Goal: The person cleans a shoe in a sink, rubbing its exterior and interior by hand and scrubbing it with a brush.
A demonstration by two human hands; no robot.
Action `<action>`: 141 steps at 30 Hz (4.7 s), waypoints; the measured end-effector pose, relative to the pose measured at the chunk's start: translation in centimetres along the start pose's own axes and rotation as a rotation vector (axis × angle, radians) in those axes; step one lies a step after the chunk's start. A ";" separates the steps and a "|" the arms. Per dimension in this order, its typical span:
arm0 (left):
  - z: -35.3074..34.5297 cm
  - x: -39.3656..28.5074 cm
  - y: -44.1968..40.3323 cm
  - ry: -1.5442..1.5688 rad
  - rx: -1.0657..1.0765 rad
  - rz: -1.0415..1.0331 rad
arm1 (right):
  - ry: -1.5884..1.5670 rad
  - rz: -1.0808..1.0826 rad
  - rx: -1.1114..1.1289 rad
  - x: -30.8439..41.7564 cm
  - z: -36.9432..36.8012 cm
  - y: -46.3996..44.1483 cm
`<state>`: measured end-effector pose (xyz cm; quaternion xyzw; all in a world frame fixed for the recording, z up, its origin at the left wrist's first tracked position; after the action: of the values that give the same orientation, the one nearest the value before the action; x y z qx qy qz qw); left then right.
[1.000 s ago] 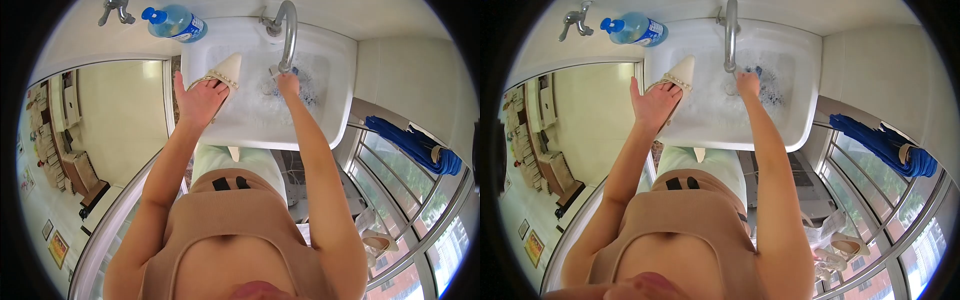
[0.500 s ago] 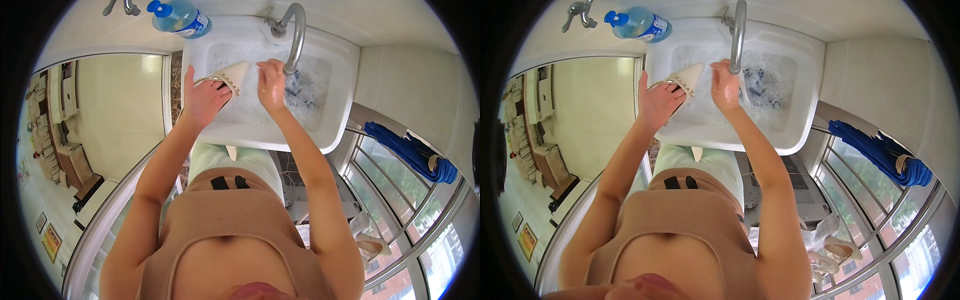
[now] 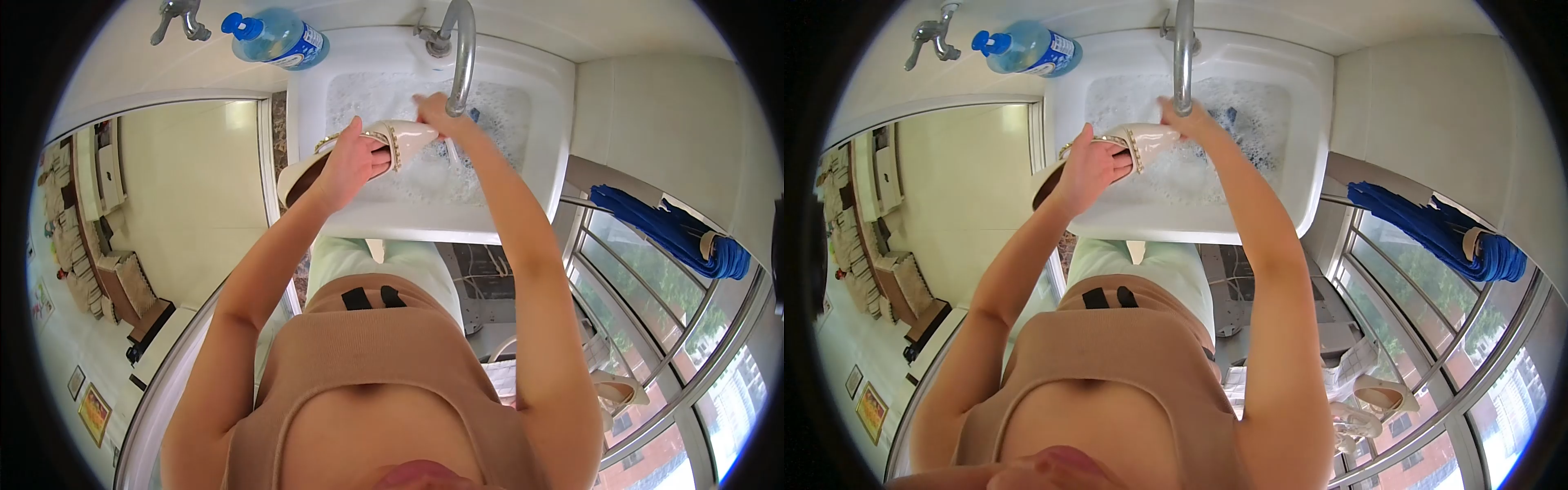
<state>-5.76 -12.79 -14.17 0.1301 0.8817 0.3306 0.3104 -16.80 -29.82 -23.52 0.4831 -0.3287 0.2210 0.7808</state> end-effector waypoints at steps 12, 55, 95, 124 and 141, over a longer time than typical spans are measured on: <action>0.4 -3.2 -0.3 0.476 0.041 0.034 | 0.310 0.896 -0.888 5.2 -3.9 7.3; 3.0 -2.2 -1.7 -0.514 -0.059 -0.016 | -0.523 0.551 -0.196 1.9 -3.0 6.9; -0.4 -3.0 -0.5 -0.587 -0.052 -0.088 | -0.451 0.352 -0.632 4.2 -5.5 3.5; 3.4 -2.6 0.6 -1.444 0.175 -0.360 | -0.809 -0.247 -0.304 1.3 -2.5 3.0; -1.9 -1.3 -1.3 -0.487 -0.068 -0.244 | -0.414 0.245 -0.331 3.9 -5.1 4.9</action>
<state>-5.98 -15.22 -13.31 0.0880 0.7787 0.2791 0.5549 -15.89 -22.97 -19.33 0.3406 -0.5687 0.1538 0.7327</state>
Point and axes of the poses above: each hand's wrist, its own y-axis away from the middle knuckle, its own z-axis out of the back of the hand, x = y × z, the point moved 2 cm from there along -y, towards the middle knuckle, and after that the axes turned 2 degrees about y, right-handed, at the moved point
